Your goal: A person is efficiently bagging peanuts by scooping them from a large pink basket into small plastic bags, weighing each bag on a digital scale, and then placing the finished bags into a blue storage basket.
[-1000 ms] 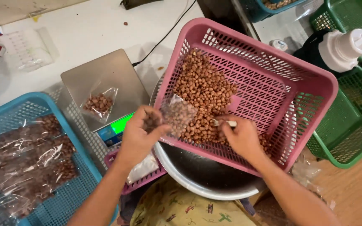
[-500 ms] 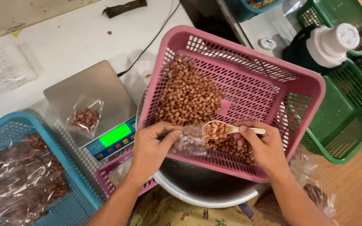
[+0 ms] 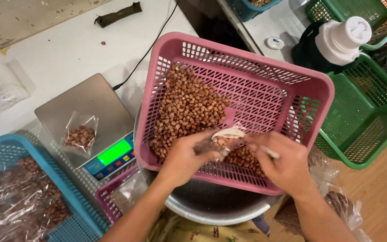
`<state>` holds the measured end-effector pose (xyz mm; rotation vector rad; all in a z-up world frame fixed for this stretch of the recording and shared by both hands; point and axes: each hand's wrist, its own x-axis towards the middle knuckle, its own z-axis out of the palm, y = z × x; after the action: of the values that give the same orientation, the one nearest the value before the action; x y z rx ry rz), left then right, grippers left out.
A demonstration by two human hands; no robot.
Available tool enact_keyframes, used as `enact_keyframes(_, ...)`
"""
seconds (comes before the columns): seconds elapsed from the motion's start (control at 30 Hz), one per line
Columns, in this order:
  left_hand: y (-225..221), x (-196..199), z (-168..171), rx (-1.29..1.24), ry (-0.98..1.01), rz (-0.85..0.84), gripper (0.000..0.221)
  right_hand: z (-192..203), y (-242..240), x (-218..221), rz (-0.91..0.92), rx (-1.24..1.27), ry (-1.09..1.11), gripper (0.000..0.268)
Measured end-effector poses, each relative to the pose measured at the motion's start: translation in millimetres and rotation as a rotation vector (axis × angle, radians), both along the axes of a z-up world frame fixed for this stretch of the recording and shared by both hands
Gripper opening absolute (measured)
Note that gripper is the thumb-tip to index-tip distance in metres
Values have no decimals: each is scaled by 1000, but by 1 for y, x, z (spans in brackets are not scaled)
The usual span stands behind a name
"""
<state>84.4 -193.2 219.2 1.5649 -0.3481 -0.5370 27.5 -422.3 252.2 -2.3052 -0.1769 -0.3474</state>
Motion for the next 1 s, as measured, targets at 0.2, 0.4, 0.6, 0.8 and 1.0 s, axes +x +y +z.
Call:
enact_keyframes(0.2,-22,14,-7,205,272,-125,48,-5,-15,-9,222,-197,-403,15)
enact_keyframes(0.4,-10,5,-22,-65,271,4,46,-3,-19,-20,-105,-95,-334,8)
enact_keyframes(0.6,20,-3,-22,68,209,99,68,-10,-11,-25,-174,-138,-197,8)
enact_keyframes(0.8,92,-13,-5,93,-93,152,29,-44,-35,-33,-99,-182,-263,11)
enact_keyframes(1.0,205,50,-76,507,-848,559,29,-40,-6,-37,-133,-135,-61,26)
